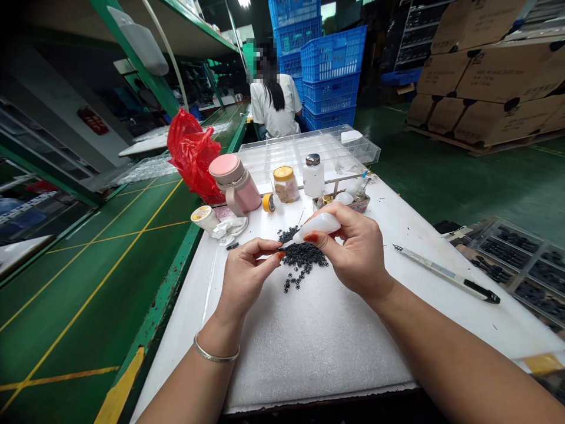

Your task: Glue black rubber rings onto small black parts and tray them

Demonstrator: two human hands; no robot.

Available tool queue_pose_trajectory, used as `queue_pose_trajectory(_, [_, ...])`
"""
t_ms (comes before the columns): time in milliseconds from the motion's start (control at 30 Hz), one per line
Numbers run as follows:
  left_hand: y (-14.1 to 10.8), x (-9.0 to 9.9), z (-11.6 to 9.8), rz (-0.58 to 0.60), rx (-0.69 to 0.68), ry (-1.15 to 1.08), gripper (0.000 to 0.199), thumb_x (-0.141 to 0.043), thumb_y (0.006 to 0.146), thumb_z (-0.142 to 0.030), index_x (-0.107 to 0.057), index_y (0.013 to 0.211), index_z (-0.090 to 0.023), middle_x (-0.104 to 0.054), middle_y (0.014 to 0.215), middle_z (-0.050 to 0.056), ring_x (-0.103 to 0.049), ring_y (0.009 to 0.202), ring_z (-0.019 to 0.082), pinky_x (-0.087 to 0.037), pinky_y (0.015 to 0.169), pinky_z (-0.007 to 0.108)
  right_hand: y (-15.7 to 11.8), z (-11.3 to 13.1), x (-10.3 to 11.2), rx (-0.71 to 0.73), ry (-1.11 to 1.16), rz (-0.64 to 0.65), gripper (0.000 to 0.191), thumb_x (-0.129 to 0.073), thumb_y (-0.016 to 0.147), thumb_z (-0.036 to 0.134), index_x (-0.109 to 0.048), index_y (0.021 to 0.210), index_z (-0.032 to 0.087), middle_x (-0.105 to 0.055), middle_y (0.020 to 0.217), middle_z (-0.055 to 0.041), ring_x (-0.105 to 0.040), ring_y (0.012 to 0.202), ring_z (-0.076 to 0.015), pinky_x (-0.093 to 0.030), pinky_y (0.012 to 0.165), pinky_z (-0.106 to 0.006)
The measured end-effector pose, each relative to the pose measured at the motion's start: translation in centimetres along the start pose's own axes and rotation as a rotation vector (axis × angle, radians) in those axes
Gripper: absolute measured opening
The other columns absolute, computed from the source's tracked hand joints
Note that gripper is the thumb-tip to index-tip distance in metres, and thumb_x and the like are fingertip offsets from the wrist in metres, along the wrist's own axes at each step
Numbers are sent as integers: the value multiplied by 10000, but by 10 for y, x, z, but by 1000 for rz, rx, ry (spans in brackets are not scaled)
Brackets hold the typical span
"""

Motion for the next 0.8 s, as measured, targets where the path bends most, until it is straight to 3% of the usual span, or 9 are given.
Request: queue_pose_trajectory(800, [0, 0, 0, -1, 0, 16, 179, -741, 741, -291, -715, 853, -153, -689, 829, 48, -637, 737, 140, -511, 625, 201, 0, 3, 0, -9, 11, 3, 116, -694, 837, 313, -670, 854, 200, -665, 823, -31, -599, 743, -167, -432, 620, -295])
Point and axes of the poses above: each hand's wrist, its own y-axis towards the middle knuckle, its own x-axis out of the back of the hand, z = x × y, the point moved 4 cm from there along y, towards the middle knuckle
